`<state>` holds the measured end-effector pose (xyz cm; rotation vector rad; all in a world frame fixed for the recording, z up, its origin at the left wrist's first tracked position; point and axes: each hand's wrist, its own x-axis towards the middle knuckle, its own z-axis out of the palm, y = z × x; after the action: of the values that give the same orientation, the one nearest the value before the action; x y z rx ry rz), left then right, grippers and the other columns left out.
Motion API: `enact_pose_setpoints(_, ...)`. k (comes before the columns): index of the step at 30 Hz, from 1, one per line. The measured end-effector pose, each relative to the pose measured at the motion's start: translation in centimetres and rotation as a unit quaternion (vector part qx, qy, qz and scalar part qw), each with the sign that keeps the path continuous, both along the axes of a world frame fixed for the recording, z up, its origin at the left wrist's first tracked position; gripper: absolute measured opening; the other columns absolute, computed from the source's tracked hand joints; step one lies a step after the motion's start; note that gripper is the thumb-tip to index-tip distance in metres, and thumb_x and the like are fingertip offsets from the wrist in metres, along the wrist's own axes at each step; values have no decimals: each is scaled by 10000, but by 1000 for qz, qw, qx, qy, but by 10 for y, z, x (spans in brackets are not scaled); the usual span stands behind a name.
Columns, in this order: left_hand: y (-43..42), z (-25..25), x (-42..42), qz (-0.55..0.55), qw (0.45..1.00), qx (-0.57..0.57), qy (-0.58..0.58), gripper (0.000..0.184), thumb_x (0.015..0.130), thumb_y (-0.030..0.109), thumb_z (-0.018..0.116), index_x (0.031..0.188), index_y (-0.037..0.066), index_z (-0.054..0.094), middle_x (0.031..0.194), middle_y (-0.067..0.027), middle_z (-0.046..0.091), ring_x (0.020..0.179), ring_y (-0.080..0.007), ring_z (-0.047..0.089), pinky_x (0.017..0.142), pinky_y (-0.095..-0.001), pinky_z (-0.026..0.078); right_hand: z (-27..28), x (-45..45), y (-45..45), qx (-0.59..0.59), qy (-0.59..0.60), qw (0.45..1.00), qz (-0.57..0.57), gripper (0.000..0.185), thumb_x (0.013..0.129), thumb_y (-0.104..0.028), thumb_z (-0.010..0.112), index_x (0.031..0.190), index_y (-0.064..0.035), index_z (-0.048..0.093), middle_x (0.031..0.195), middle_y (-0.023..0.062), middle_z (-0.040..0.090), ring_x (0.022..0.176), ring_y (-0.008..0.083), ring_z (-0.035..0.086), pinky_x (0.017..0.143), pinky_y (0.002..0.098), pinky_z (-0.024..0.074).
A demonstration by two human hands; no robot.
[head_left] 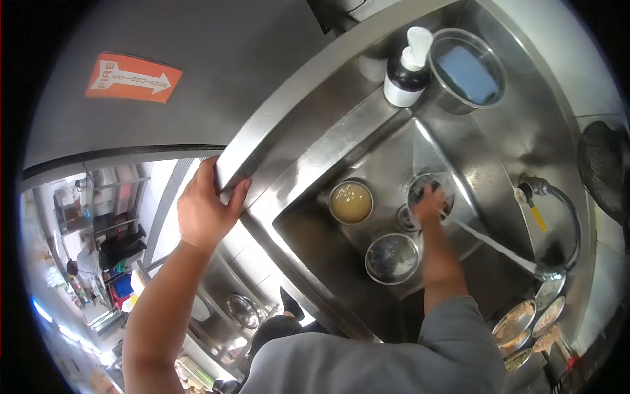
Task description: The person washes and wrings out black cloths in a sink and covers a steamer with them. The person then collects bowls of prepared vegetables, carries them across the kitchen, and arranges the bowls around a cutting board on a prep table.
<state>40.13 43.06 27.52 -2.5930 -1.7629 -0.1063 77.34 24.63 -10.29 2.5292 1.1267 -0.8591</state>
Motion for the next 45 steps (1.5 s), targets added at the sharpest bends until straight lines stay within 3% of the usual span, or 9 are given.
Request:
enact_pose_setpoints(9,1,-1,1,-10,999,-2,-37,494,838,287,815,1191,36,578,888,-200,695,790,-413,689,681,-443,545,-169,100,-58,-3,205,979,-5,568,957,-302,658,1458,-77,512,1482,231,485,1340,325,507,1116,406,411)
enact_pose_setpoints(11,2,-4,-1,-20,999,19,-28,496,841,302,813,1190,37,582,885,-199,696,776,-409,689,676,-439,545,-181,118,-64,154,497,793,-316,577,932,-258,691,1437,-36,525,1454,226,518,1266,349,563,1091,409,444)
enact_pose_setpoints(14,2,-3,0,-1,1000,-4,-25,559,829,367,819,1206,29,582,897,-178,689,793,-372,699,676,-446,552,30,28,-25,137,230,919,-289,569,906,-240,704,1392,11,548,1413,273,543,1251,440,566,1070,477,459)
enact_pose_setpoints(18,2,-4,0,10,1000,-10,-20,562,824,365,823,1205,31,580,887,-180,693,791,-372,703,682,-444,554,10,-6,-59,285,-76,947,129,513,901,-172,633,1368,24,557,1407,306,533,1253,495,542,1064,534,441)
enact_pose_setpoints(30,2,-5,-2,-17,999,16,-29,538,821,325,827,1209,44,583,772,-143,652,684,-354,668,632,-430,527,-92,38,-59,24,54,994,97,418,840,-163,671,1215,18,624,1150,255,654,1026,464,634,943,512,512)
enact_pose_setpoints(32,1,-4,0,-14,999,12,-31,537,820,318,829,1215,51,584,753,-137,643,669,-350,662,628,-427,524,-130,53,-90,402,-12,913,68,482,833,-189,723,1239,46,613,1135,261,655,1001,472,647,913,499,538)
enact_pose_setpoints(35,1,-5,0,-8,999,10,-37,546,818,314,831,1229,54,582,741,-132,635,664,-344,658,630,-423,521,-61,46,-114,498,170,811,-258,565,827,-189,754,1288,81,567,1135,261,662,1025,480,648,929,482,540)
enact_pose_setpoints(38,1,-6,-1,-19,999,21,-38,543,821,310,828,1232,54,581,743,-131,630,667,-341,654,633,-422,517,58,24,-110,328,86,885,-319,676,814,-190,775,1373,77,504,1280,288,600,1174,504,571,1040,505,473)
enact_pose_setpoints(45,-1,-4,1,16,1000,-6,-20,542,823,304,824,1235,51,579,803,-157,663,728,-362,675,662,-429,530,31,5,-88,278,-11,960,-1,817,818,-210,779,1506,0,393,1486,302,444,1347,477,464,1180,556,309)
